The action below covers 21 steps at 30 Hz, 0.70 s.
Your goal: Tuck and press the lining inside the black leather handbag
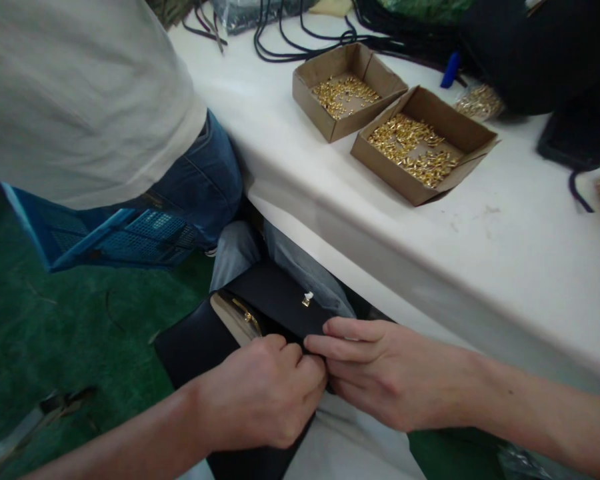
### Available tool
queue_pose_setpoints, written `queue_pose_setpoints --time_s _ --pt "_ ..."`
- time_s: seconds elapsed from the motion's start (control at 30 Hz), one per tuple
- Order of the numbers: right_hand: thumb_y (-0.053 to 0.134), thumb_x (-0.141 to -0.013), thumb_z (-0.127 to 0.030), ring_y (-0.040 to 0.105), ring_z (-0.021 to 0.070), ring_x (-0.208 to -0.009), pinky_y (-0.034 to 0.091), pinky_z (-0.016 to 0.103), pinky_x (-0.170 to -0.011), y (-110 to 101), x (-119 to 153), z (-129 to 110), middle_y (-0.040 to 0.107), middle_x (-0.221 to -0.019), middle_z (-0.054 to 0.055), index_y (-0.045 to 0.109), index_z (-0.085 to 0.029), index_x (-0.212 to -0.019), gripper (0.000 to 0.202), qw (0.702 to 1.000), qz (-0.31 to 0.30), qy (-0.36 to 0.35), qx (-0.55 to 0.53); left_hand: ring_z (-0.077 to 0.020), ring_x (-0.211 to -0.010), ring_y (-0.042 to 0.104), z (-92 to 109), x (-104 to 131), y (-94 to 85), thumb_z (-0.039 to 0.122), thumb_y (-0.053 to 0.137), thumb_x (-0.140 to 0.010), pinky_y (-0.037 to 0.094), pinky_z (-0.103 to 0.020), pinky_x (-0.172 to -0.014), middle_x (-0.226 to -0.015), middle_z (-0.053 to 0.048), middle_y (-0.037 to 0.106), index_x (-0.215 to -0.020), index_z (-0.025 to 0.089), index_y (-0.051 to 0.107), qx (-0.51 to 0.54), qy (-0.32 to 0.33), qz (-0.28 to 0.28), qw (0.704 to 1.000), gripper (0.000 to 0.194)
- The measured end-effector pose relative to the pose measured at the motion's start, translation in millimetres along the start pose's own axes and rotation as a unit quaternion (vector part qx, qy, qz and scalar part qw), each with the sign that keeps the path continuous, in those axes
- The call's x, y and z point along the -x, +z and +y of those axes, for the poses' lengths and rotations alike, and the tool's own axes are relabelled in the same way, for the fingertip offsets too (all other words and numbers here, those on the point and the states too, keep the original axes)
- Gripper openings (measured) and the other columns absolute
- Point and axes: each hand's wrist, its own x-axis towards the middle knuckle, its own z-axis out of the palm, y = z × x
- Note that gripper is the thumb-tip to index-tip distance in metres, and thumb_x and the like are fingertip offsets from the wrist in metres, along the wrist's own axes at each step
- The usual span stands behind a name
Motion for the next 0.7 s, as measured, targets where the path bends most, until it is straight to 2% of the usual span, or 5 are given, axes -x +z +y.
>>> queue_pose_setpoints --time_s 0.13,0.33,0.47,0.6,0.7 --pt "0.057 -0.114 -0.013 0.06 0.0226 -0.148 0.043 0.043 -0.137 0 1 0 0.083 -0.113 0.008 0.08 -0.024 -0.102 0.029 1.0 0.007 0.018 0.008 -0.0206 -0.073 0.059 -2 0 5.9 0.018 0.057 -0.11 0.043 -0.04 -0.059 -0.094 -0.003 0.067 -0.103 0.018 0.064 0.016 -0.015 -0.002 1.0 0.01" --pt "0.029 -0.121 -0.009 0.063 0.022 -0.144 0.033 0.039 -0.141 -7 -11 4 0.083 -0.113 0.012 0.081 -0.015 -0.093 0.06 0.997 0.07 0.019 0.03 -0.0203 -0.077 0.065 7 -3 -7.8 0.012 0.06 -0.106 0.051 -0.036 -0.065 -0.103 -0.004 0.072 -0.107 0.019 0.066 0.013 -0.109 -0.074 0.991 0.009" --pt "0.037 -0.121 -0.011 0.062 0.0246 -0.147 0.039 0.045 -0.138 -7 -15 5 0.081 -0.116 0.016 0.079 -0.014 -0.095 0.05 0.998 0.064 0.029 0.0 -0.0201 -0.091 0.071 18 2 -16.4 0.016 0.058 -0.109 0.058 -0.032 -0.08 -0.108 -0.006 0.074 -0.124 0.019 0.068 0.05 -0.182 -0.075 0.979 0.018" --pt "0.049 -0.117 -0.011 0.059 0.0278 -0.15 0.041 0.049 -0.137 -8 -17 4 0.08 -0.112 0.015 0.079 -0.014 -0.099 0.035 0.999 0.037 0.024 -0.014 -0.0232 -0.095 0.077 45 34 -22.0 0.016 0.059 -0.109 0.062 -0.036 -0.085 -0.113 -0.007 0.081 -0.16 0.015 0.054 0.03 -0.27 0.009 0.962 0.051" --pt "0.046 -0.118 -0.009 0.057 0.0287 -0.151 0.035 0.048 -0.138 -11 -23 5 0.075 -0.096 0.011 0.076 -0.015 -0.096 0.037 0.999 0.023 0.022 -0.028 -0.0242 -0.094 0.08 77 77 -19.5 0.019 0.074 -0.103 0.064 -0.033 -0.08 -0.113 -0.005 0.085 -0.158 0.025 0.062 0.062 -0.333 0.12 0.933 0.056"
